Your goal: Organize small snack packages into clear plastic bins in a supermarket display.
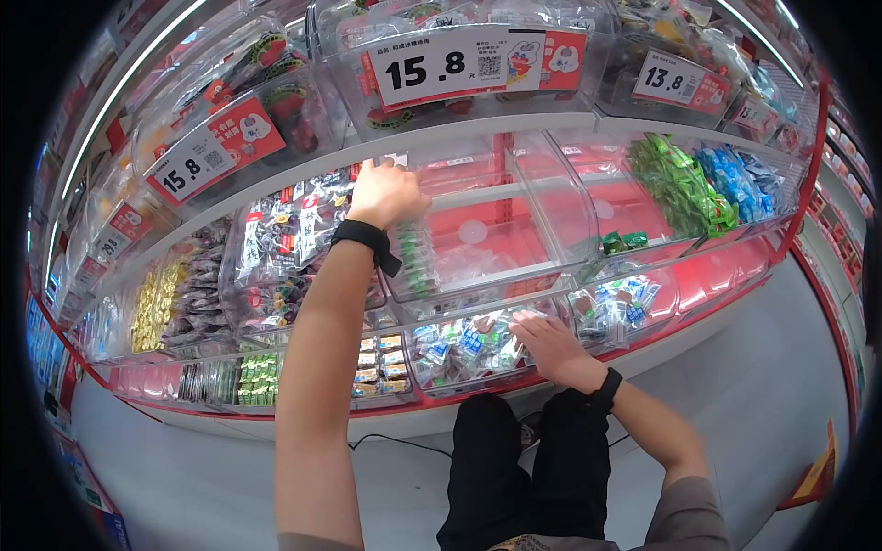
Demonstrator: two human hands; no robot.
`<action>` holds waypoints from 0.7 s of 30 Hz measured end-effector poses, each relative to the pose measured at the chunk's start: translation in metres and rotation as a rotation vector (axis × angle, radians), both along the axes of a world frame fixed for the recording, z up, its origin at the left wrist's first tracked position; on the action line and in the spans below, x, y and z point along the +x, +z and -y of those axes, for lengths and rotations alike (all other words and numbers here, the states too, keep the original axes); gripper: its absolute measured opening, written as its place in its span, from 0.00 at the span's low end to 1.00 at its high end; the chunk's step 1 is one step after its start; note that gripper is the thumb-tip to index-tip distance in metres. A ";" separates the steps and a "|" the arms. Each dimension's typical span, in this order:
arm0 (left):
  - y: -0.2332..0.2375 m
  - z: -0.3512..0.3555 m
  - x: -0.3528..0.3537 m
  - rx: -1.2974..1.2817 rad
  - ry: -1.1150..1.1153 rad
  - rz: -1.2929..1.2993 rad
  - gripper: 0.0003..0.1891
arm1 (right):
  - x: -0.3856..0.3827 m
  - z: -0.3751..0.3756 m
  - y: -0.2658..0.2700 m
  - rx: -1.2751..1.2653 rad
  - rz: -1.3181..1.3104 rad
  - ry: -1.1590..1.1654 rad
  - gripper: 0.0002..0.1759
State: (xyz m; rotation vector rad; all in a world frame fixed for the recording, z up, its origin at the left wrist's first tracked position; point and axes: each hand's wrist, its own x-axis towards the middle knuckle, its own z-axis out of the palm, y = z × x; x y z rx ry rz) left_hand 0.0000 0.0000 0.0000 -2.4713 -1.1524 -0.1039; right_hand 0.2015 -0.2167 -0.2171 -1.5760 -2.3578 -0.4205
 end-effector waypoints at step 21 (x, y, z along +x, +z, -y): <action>0.004 0.009 0.002 -0.015 0.051 -0.024 0.21 | -0.022 0.000 0.175 -0.294 -0.878 0.242 0.26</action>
